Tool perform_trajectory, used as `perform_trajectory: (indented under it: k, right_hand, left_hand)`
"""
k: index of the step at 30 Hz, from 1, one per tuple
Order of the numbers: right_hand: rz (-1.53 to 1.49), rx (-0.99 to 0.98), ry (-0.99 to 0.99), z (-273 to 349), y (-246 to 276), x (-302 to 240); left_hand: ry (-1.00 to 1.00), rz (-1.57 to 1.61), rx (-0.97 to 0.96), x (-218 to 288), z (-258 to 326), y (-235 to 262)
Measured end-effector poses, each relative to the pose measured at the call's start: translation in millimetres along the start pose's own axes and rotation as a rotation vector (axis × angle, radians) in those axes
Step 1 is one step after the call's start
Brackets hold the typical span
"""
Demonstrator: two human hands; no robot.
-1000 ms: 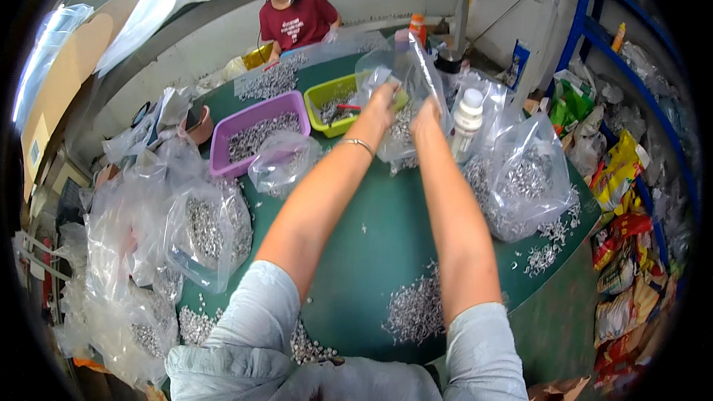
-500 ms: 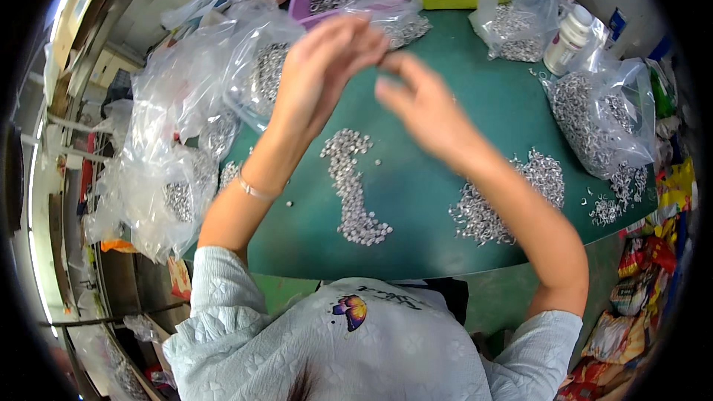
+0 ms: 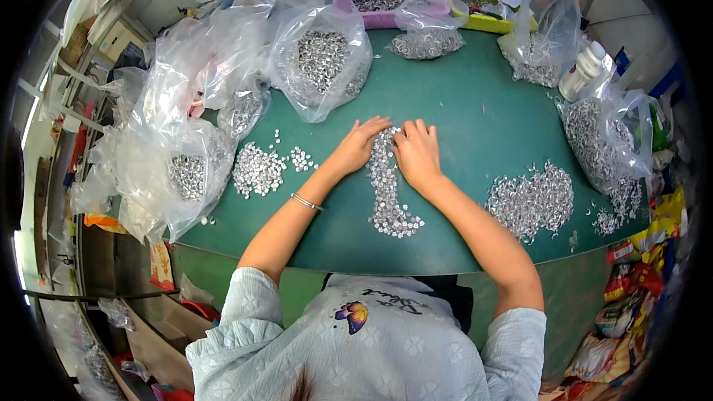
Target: The person sorts small metal components on a green table by hand, picking up individual pieces from a central pile and placing them into surrounding piles or plastic bags.
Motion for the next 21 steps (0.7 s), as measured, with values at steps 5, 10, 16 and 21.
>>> perform_trajectory:
  k: [5,10,16,21]
  right_hand:
    - [-0.009,-0.001,0.028,2,-1,2]
    - [-0.099,-0.038,-0.047,1,1,2]
    - [-0.122,-0.062,-0.025,9,5,5]
    - [-0.478,0.016,-0.332,11,17,24]
  left_hand:
    - [-0.088,0.08,0.028,3,11,-2]
    - [-0.033,0.228,0.098,-1,22,2]
    - [-0.009,0.301,0.146,5,16,14]
    - [-0.047,0.064,0.067,5,4,3]
Point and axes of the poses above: each hand's wrist, its own z-axis away from the middle knuckle, its own y-axis out of the back of the hand, x = y × z, the point moved 5 cm from there along -z, towards the middle knuckle, and after that the axes turned 10 degrees about -z, right-handed, at the moved point
